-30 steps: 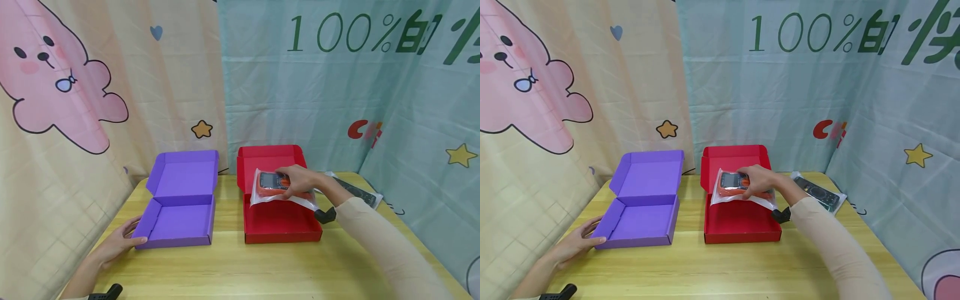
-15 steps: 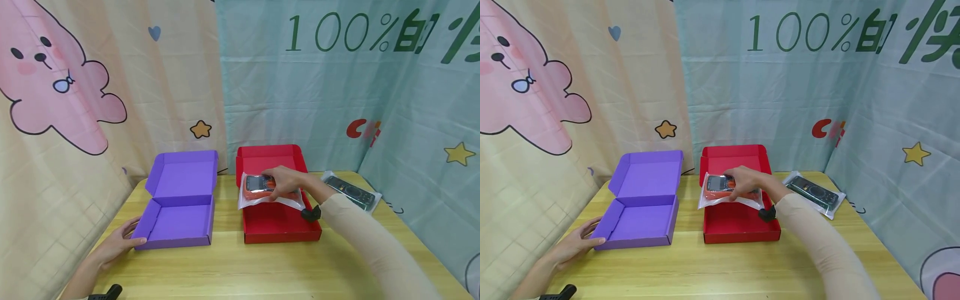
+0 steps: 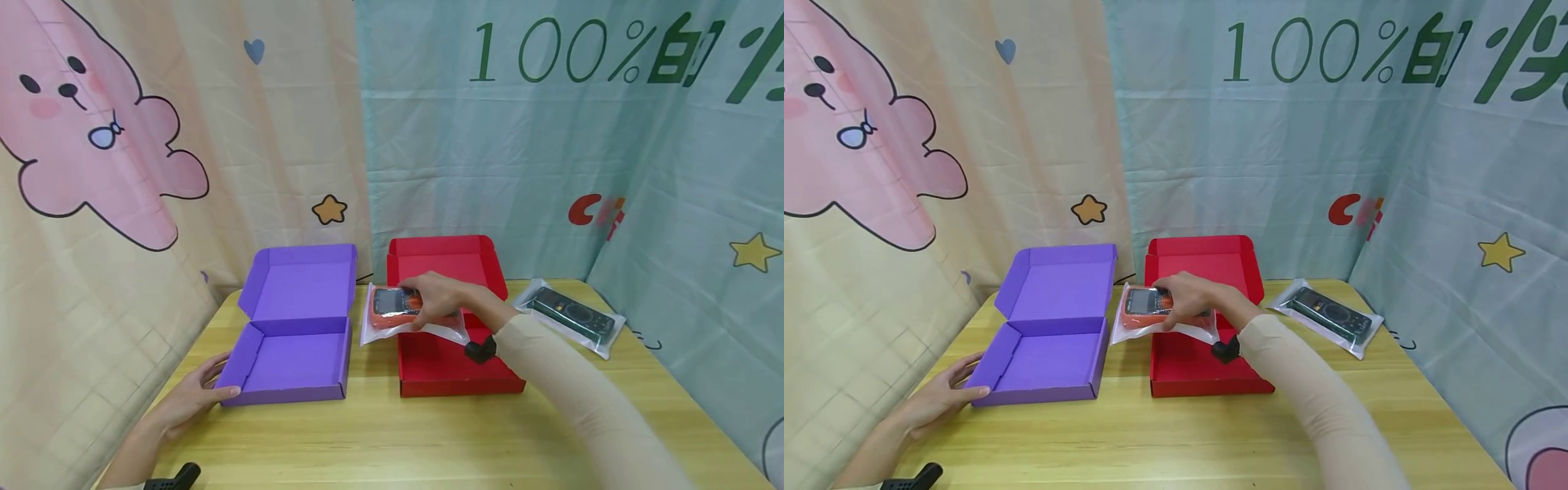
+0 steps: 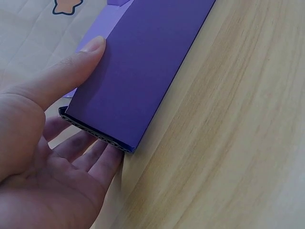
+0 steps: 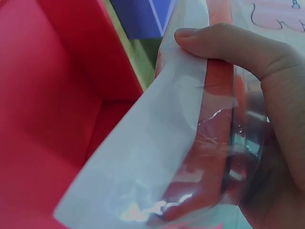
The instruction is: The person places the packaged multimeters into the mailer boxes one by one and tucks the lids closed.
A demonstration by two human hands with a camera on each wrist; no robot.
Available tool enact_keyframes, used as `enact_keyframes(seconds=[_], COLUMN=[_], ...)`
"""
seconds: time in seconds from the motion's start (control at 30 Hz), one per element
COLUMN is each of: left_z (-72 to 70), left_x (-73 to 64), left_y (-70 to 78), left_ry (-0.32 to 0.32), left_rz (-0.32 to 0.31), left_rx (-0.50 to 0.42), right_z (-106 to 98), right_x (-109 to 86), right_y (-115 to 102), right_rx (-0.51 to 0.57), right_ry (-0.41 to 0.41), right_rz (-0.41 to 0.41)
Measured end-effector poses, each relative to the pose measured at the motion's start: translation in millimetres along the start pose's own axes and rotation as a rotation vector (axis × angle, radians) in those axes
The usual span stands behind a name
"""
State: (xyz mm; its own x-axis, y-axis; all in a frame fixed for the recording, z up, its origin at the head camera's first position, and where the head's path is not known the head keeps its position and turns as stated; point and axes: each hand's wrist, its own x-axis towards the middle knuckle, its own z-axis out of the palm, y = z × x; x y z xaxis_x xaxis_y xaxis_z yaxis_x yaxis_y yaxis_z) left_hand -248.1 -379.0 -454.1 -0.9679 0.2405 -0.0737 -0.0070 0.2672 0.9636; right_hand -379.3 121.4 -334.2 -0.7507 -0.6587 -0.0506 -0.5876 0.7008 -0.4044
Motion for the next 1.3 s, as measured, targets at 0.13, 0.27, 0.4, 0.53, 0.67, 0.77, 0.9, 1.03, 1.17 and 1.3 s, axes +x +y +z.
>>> enact_keyframes(seconds=[0.13,0.27,0.4,0.53,0.67,0.77,0.9,1.03,1.17,1.3], left_z=[-0.9,0.3,2.1,2.7,2.3,2.3,2.6,2.0,1.8,2.5], left_x=[-2.2,-4.0,-3.9,-4.7,-5.3,-4.8,-4.0,-3.5,-2.7,-2.9], left_y=[0.8,1.1,-1.5,-1.9,1.3,3.1,3.4,2.4,1.8,0.9], left_ry=[-0.006,-0.006,0.002,0.009,0.011,0.012,0.014,0.017,0.023,0.031], left_rz=[-0.016,-0.040,-0.040,-0.044,-0.056,-0.065,-0.069,-0.060,-0.051,-0.047], left_rx=[-0.006,-0.020,-0.040,-0.040,-0.038,-0.040,-0.037,-0.044,-0.045,-0.045], right_z=[4,8,15,22,28,33,39,46,55,62], right_x=[12.1,22.3,32.5,42.8,52.5,60.1,71.1,80.8,88.8,95.4], right_y=[-9,-17,-25,-32,-39,-44,-51,-58,-64,-72], right_rx=[0.004,0.006,-0.003,-0.004,-0.002,-0.005,-0.030,-0.038,-0.057,-0.061], right_ry=[-0.003,-0.014,-0.019,-0.022,-0.027,-0.032,-0.018,-0.003,0.006,0.002], right_rz=[-0.041,-0.070,-0.097,-0.112,-0.117,-0.129,-0.161,-0.179,-0.203,-0.220])
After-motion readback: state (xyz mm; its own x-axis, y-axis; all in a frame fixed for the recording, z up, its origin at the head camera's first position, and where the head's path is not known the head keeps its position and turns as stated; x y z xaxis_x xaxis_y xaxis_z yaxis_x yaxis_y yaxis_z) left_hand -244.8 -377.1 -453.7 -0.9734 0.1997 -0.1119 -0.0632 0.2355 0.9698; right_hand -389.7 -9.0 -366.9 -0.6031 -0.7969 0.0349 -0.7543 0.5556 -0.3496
